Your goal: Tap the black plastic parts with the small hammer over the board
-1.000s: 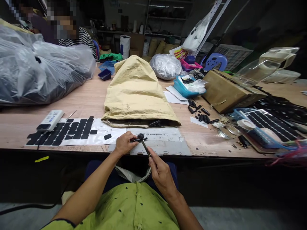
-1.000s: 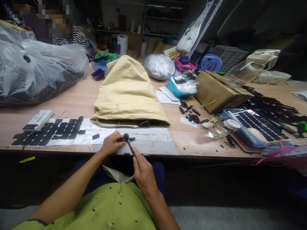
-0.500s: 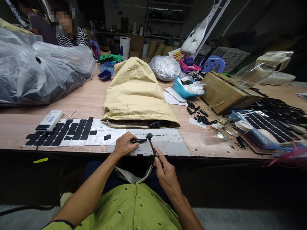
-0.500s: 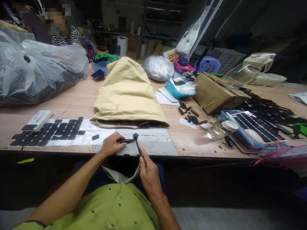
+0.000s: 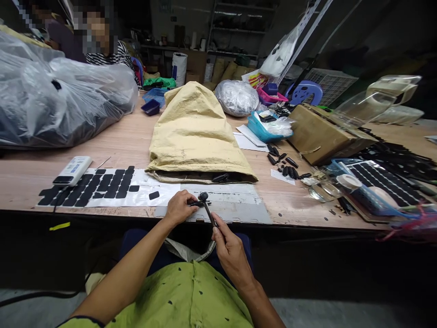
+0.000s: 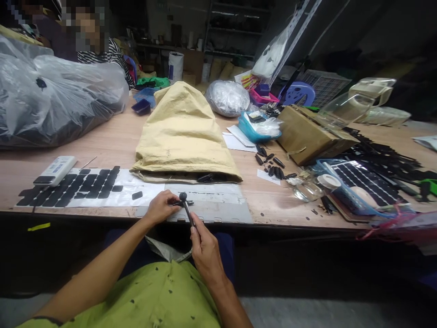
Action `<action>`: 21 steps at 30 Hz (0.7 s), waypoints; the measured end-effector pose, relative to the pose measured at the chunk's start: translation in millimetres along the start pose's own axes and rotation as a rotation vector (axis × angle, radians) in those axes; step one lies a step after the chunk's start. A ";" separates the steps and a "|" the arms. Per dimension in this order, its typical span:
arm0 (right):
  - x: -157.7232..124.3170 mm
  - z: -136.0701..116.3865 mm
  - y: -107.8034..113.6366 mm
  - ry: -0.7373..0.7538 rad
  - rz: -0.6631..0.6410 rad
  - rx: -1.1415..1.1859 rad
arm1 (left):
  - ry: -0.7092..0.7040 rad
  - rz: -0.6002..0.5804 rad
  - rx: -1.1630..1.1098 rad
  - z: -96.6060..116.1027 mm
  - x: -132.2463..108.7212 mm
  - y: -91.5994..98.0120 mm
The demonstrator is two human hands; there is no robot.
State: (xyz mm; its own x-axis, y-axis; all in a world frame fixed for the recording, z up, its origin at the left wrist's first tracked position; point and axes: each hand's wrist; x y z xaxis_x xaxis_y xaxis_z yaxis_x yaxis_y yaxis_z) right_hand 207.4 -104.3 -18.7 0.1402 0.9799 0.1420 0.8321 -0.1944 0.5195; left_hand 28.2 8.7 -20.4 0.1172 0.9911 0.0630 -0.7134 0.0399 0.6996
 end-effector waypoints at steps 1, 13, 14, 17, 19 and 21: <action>-0.4 -0.4 -0.2 0.010 0.004 0.004 | 0.020 -0.005 -0.005 0.8 0.4 -0.3; -2.3 -1.0 3.2 -0.008 0.020 -0.004 | 0.103 -0.014 0.009 6.2 1.4 0.1; -2.2 -0.5 4.2 -0.008 0.040 -0.002 | 0.103 -0.015 0.007 6.4 1.2 0.4; -2.9 1.3 5.2 0.005 0.071 -0.013 | 0.100 -0.017 0.005 6.5 1.0 0.9; -3.8 1.9 4.7 0.010 0.057 -0.021 | 0.101 -0.021 0.005 6.4 1.1 0.9; -4.3 1.7 4.8 -0.001 0.049 -0.019 | 0.100 -0.021 0.007 5.9 1.2 0.6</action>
Point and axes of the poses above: each hand's wrist, its own x-axis towards the middle knuckle, its own y-axis out of the back of the hand, z = x × y, and after that the axes turned 8 degrees about z, right-handed
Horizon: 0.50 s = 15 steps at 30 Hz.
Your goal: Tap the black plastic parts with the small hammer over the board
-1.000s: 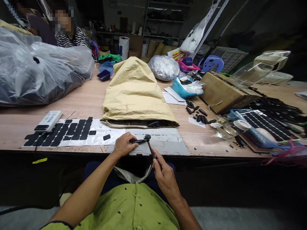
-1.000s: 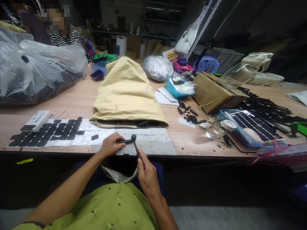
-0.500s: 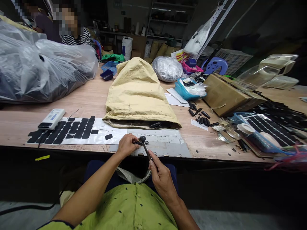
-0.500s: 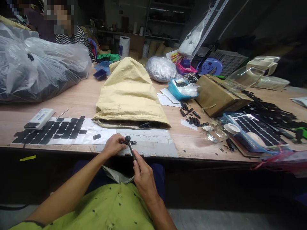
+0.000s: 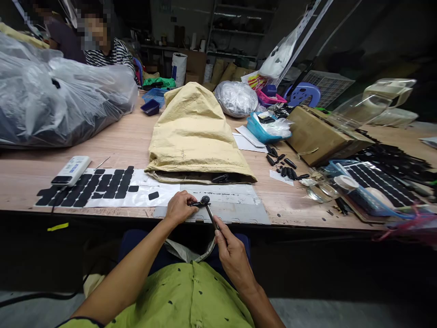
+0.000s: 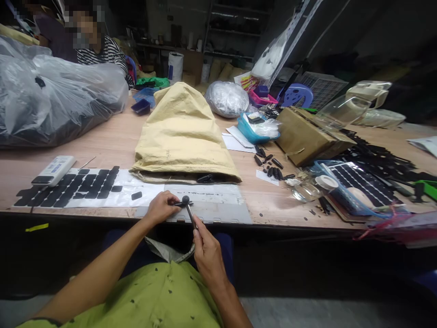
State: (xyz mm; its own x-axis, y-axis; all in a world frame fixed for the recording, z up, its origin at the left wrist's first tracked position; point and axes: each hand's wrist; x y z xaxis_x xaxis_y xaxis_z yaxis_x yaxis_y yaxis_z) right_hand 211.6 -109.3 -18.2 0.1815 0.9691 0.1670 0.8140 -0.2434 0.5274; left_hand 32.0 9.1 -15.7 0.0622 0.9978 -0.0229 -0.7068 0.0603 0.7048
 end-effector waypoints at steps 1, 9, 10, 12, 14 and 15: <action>0.2 -0.3 0.7 -0.016 0.002 0.004 | -0.003 0.003 0.000 -0.4 0.0 -0.2; 13.7 19.5 22.7 -0.158 0.222 -0.074 | -0.086 0.053 -0.004 -7.0 -2.2 -3.3; 15.3 26.2 26.1 -0.173 0.265 -0.096 | -0.100 0.062 -0.006 -7.8 -2.7 -4.0; 17.7 40.3 32.4 -0.221 0.312 -0.155 | -0.129 0.077 -0.010 -9.6 -3.4 -5.4; 19.0 53.5 37.5 -0.298 0.326 -0.220 | -0.149 0.090 -0.006 -11.5 -3.7 -6.7; 19.4 59.0 39.3 -0.330 0.327 -0.242 | -0.157 0.092 -0.001 -12.6 -3.7 -7.2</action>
Point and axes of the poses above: each hand's wrist, its own x-axis towards the middle knuckle, its own y-axis out of the back of the hand, z = x × y, and after that the axes turned 8 degrees about z, right-handed
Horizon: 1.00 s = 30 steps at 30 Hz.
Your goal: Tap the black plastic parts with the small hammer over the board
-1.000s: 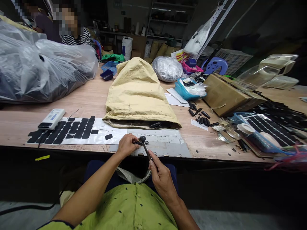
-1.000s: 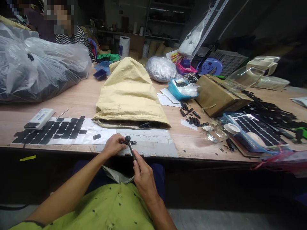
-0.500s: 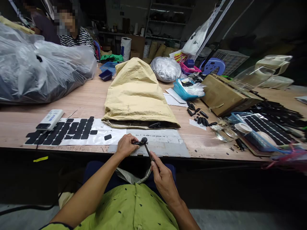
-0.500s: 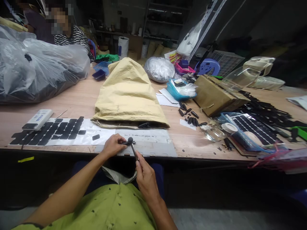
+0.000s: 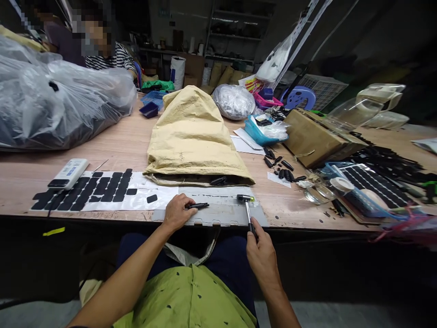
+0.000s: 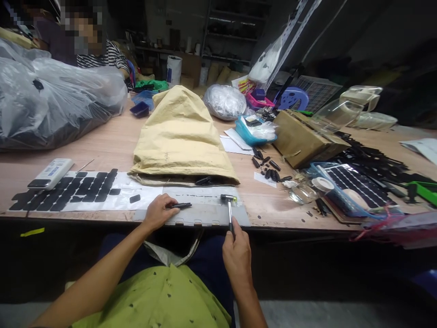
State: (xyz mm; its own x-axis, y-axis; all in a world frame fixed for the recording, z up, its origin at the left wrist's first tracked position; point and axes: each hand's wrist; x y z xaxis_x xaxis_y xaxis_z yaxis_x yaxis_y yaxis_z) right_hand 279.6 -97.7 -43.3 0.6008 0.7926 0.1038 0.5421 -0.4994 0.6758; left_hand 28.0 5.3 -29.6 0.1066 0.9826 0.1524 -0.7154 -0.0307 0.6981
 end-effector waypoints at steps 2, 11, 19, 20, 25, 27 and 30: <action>3.6 7.5 -0.5 -0.023 -0.007 -0.028 | -0.023 -0.008 0.006 -2.0 -0.2 -0.3; 6.5 6.7 -0.1 -0.191 -0.213 0.025 | -0.077 -0.025 0.044 -4.3 -0.7 1.3; 6.1 1.3 0.6 -0.097 -0.152 -0.081 | -0.096 -0.021 0.010 -3.0 -0.6 6.3; 5.9 0.9 0.3 -0.080 -0.139 -0.094 | -0.129 -0.049 -0.010 -0.7 -4.8 10.7; 4.6 1.0 -4.1 0.018 -0.066 -0.112 | -0.339 -0.277 -0.086 8.6 -49.9 25.6; 4.1 1.1 -6.1 0.033 -0.058 -0.128 | -0.320 -0.388 -0.049 4.8 -69.8 20.3; 3.7 0.6 -7.2 0.018 -0.075 -0.147 | -0.170 -0.436 0.043 -8.8 -88.9 3.0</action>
Point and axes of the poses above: each hand's wrist, its own x-axis towards the middle knuckle, its own y-axis out of the back of the hand, z = x × y, and after that the axes turned 8 degrees about z, right-handed
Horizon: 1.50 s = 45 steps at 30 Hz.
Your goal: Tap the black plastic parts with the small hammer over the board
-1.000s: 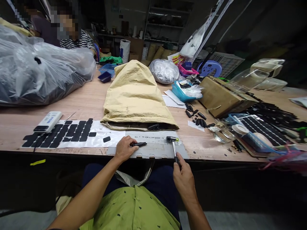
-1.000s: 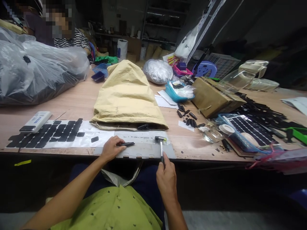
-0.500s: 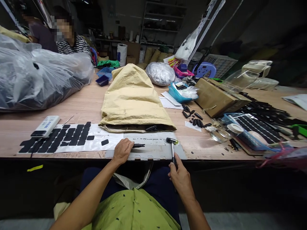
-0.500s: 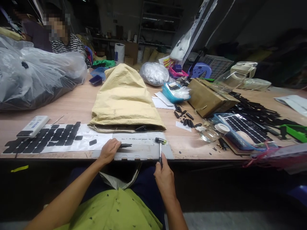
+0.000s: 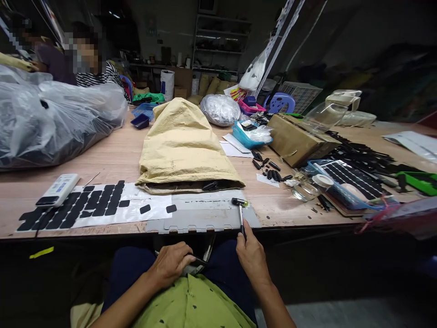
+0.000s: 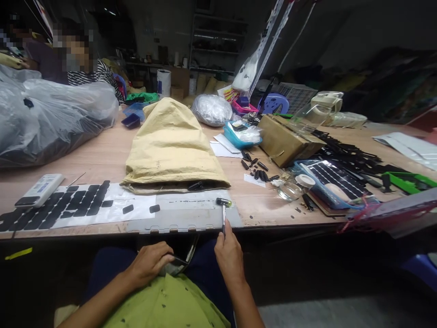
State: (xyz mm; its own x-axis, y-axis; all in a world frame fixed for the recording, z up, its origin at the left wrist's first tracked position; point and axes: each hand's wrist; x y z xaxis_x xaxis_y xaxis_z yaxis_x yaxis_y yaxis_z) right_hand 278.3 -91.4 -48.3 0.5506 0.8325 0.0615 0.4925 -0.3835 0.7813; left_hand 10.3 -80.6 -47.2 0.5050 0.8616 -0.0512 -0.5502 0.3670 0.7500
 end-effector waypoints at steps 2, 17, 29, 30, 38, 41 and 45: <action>0.1 -0.1 0.2 -0.002 -0.010 -0.006 | 0.144 0.003 0.054 -6.8 -1.0 -11.1; -1.8 10.6 -8.6 0.116 0.066 0.020 | 0.076 0.443 0.001 37.5 182.9 31.8; -2.8 10.0 -9.0 0.118 0.092 0.077 | -0.028 0.397 0.039 23.5 154.0 44.5; -2.5 9.7 -8.5 0.108 0.082 0.082 | -0.041 0.389 0.045 19.6 142.2 47.2; 3.9 10.8 2.8 0.023 0.020 0.128 | -0.024 0.369 0.039 -11.5 97.7 40.2; -2.1 5.0 5.5 -0.029 -0.004 0.304 | -0.021 0.397 0.000 -13.2 97.5 38.7; -21.6 -14.0 6.3 -0.045 -0.072 0.653 | -0.006 0.396 -0.042 -12.7 96.7 41.0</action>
State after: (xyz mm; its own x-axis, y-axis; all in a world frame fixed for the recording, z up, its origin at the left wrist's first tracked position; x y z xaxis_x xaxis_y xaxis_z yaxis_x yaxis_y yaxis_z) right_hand 260.1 -106.1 -36.0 0.5216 0.8531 -0.0139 0.8292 -0.5029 0.2440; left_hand 28.2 22.3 -29.7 0.2523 0.9373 0.2403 -0.7299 0.0212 0.6833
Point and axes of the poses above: each hand's wrist, its own x-axis towards the middle knuckle, its own y-axis out of the back of the hand, z = x × y, and after that the axes turned 8 degrees about z, right-handed
